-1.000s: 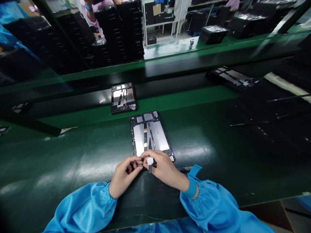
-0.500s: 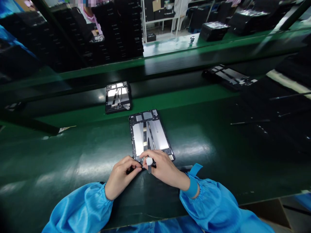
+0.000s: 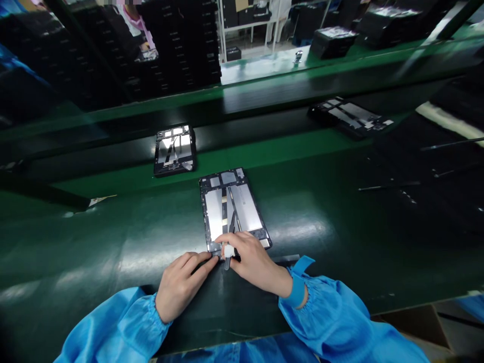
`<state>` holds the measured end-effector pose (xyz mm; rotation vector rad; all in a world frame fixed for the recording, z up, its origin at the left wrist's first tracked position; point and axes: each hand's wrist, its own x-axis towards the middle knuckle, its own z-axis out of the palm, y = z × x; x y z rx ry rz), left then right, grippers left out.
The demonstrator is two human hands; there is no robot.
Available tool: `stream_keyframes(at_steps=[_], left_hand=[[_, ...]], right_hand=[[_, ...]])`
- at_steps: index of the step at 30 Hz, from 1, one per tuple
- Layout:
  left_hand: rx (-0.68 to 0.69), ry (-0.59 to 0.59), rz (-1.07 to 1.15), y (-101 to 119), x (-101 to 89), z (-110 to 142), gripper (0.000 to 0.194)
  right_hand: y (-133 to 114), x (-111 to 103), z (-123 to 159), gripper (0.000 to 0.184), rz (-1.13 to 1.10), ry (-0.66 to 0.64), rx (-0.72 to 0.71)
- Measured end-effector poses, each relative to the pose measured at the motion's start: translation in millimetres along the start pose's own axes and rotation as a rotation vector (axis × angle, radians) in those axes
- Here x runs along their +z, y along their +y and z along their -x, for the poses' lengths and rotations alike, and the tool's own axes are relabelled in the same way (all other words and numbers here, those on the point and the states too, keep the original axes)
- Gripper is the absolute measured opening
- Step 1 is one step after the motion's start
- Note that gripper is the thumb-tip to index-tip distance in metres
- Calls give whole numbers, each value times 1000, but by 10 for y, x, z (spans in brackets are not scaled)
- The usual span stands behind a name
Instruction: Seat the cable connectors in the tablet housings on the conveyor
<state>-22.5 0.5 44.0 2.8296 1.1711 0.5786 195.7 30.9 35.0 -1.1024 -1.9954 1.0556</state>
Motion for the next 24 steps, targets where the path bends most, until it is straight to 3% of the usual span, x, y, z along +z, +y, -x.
stream_keyframes(at_steps=[14, 19, 24], left_hand=[[96, -44, -112, -57, 16, 28, 36], [39, -72, -120, -2, 25, 17, 38], [2, -73, -93, 26, 31, 17, 37]], right_hand=[[-10, -54, -5, 36, -4, -44, 58], [-93, -214, 54, 19, -269, -27, 108], [-108, -309, 204, 39, -475, 14, 236]])
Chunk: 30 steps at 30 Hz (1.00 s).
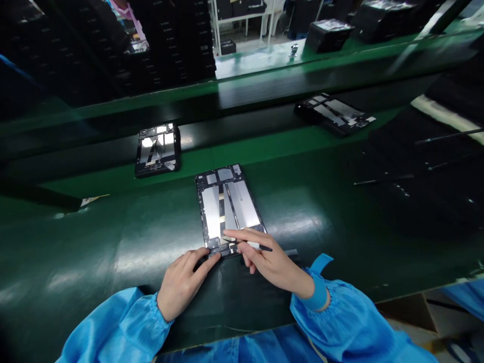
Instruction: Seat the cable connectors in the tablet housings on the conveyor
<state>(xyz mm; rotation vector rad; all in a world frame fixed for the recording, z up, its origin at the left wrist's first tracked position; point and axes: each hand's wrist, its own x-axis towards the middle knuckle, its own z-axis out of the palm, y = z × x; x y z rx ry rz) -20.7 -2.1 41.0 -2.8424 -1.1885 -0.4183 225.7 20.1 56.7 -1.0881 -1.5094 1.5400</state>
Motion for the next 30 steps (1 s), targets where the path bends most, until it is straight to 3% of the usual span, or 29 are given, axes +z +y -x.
stream_keyframes(at_steps=[4, 8, 14, 17, 24, 30], left_hand=[[-11, 2, -3, -1, 8, -2, 37], [-13, 8, 0, -2, 16, 7, 36], [-14, 11, 25, -6, 35, 23, 36], [-15, 11, 27, -7, 39, 22, 36], [-11, 15, 2, -26, 53, 35, 36], [27, 32, 54, -95, 54, 80, 36]], right_hand=[[116, 38, 33, 38, -51, 4, 86], [143, 88, 8, 20, 53, 35, 124], [90, 92, -11, 14, 267, 53, -94], [99, 49, 3, 13, 298, 80, -120], [111, -59, 24, 15, 292, 152, -46], [125, -18, 50, 21, 131, 72, 1]])
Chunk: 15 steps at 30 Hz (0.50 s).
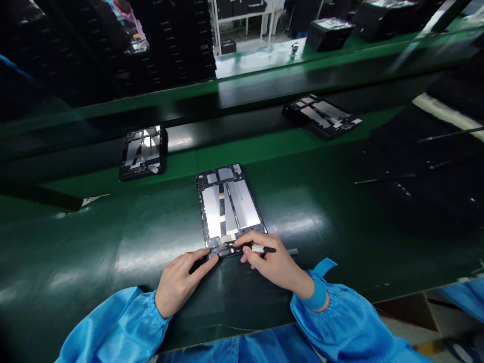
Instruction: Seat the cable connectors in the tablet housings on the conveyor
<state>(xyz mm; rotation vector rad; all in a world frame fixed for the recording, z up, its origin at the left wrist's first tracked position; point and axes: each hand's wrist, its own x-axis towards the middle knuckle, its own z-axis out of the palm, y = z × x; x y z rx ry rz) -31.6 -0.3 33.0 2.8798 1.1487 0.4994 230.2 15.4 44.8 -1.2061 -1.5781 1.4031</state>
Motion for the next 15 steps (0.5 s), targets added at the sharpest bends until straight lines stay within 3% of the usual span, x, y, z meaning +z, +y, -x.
stream_keyframes(at_steps=[4, 11, 13, 15], left_hand=[[-6, 33, 43, -9, -2, 2, 32], [-5, 45, 83, -15, 3, -30, 30], [-13, 38, 99, -20, -2, -35, 30], [-17, 36, 118, -6, -20, -22, 31]], right_hand=[[-16, 65, 7, 21, 10, -117, -28], [-97, 97, -20, 19, 119, -141, -211], [-114, 101, -18, 17, 122, -154, -196], [-106, 107, -1, 16, 67, -149, -94]])
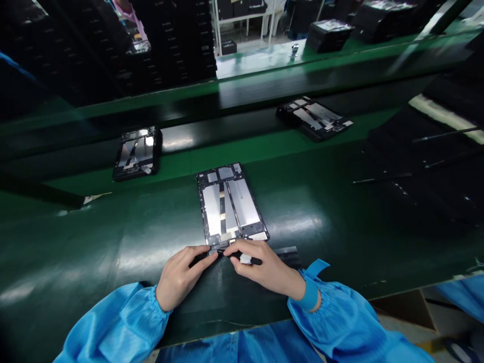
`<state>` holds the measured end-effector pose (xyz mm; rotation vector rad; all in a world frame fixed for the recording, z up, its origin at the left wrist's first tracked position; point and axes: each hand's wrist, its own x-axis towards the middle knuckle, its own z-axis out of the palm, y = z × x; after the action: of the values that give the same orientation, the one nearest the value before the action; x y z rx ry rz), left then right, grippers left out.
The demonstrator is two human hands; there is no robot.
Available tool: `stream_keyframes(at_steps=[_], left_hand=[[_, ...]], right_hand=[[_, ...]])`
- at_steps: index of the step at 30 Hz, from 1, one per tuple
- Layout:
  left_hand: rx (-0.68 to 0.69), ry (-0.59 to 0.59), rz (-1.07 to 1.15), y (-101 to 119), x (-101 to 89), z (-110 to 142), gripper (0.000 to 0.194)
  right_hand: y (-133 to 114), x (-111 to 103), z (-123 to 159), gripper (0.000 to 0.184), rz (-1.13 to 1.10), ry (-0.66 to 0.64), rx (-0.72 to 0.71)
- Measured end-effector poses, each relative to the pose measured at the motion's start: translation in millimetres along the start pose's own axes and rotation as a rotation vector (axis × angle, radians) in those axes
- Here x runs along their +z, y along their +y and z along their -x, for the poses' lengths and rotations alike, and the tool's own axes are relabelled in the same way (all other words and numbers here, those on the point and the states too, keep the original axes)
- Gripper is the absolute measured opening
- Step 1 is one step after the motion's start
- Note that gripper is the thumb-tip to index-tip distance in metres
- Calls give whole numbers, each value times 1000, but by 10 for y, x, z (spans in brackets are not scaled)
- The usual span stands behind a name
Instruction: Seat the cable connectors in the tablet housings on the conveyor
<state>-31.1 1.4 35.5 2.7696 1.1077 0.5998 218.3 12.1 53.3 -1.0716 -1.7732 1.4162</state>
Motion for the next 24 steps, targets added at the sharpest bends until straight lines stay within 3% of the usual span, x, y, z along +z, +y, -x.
stream_keyframes(at_steps=[5, 9, 13, 17, 24], left_hand=[[133, -58, 103, 158, -55, 133, 29], [249, -136, 87, 268, -40, 221, 28], [277, -123, 52, 295, 9, 231, 27], [300, -119, 45, 305, 33, 221, 30], [290, -129, 52, 312, 30, 208, 32]], right_hand=[[97, 25, 132, 22, -260, 30, 302], [113, 50, 242, 27, -251, -80, 409], [67, 82, 272, 26, -36, -139, 328], [54, 131, 275, 19, 159, -83, 213], [50, 239, 266, 18, 156, -100, 223]])
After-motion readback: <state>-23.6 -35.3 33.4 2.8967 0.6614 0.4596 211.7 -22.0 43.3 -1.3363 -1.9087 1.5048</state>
